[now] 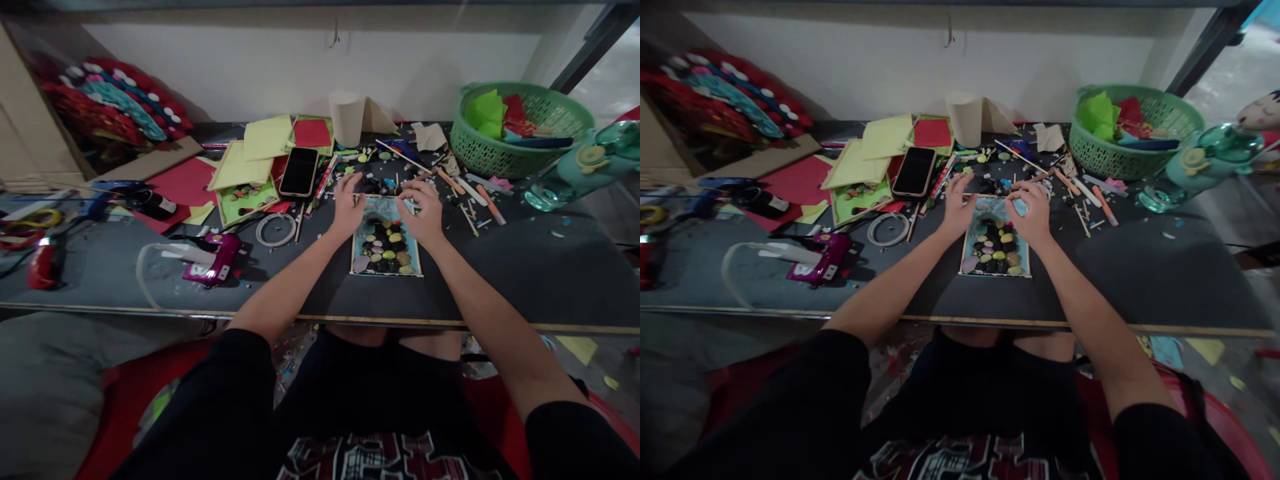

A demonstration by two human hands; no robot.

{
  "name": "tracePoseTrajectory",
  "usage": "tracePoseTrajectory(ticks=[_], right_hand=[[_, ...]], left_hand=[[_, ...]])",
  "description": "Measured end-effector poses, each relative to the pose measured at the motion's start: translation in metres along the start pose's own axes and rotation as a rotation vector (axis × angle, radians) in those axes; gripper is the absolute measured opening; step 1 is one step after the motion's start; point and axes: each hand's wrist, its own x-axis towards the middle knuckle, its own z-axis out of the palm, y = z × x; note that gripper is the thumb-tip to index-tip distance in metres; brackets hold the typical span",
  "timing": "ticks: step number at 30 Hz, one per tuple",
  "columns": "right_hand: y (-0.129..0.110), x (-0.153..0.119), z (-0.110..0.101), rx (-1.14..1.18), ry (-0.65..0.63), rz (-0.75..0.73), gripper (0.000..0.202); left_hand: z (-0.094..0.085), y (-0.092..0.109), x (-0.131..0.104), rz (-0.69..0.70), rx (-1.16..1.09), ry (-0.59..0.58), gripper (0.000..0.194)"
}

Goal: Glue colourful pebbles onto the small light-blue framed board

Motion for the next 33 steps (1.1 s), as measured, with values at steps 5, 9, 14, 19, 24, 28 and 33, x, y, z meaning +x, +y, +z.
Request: tracePoseTrajectory(ticks=[5,9,14,19,24,28,33], right_hand=[[0.017,-0.001,0.005,-0.056,-0.012,0.077,0.009],[0.026,-0.002,0.009,-0.065,-0.036,0.120,0.007],[0.025,-0.003,0.010,-0.058,-0.058,0.152,0.008],[0.025,-0.003,0.011,-0.078,-0.025,0.163,0.010],[0.026,-0.004,0.011,-0.074,-0.013,0.144,0.012],[0.025,-0.004,0.011,-0.060,0.002,0.136,0.012],[0.025,-0.004,0.011,-0.044,-0.019,0.139,0.012]], left_hand=[[-0.029,-0.020,0.017,-0.066,0.188,0.143,0.028],[-0.049,0.008,0.023,-0.326,0.428,-0.145,0.044],[-0.056,0.038,0.024,-0.241,0.478,-0.294,0.042],[-0.048,0.034,0.027,-0.176,0.455,-0.354,0.043],[-0.025,0.020,0.036,-0.029,0.378,-0.457,0.049],[-0.013,0.015,0.050,-0.014,0.407,-0.548,0.044],[-0.007,0.005,0.059,-0.025,0.521,-0.558,0.026]])
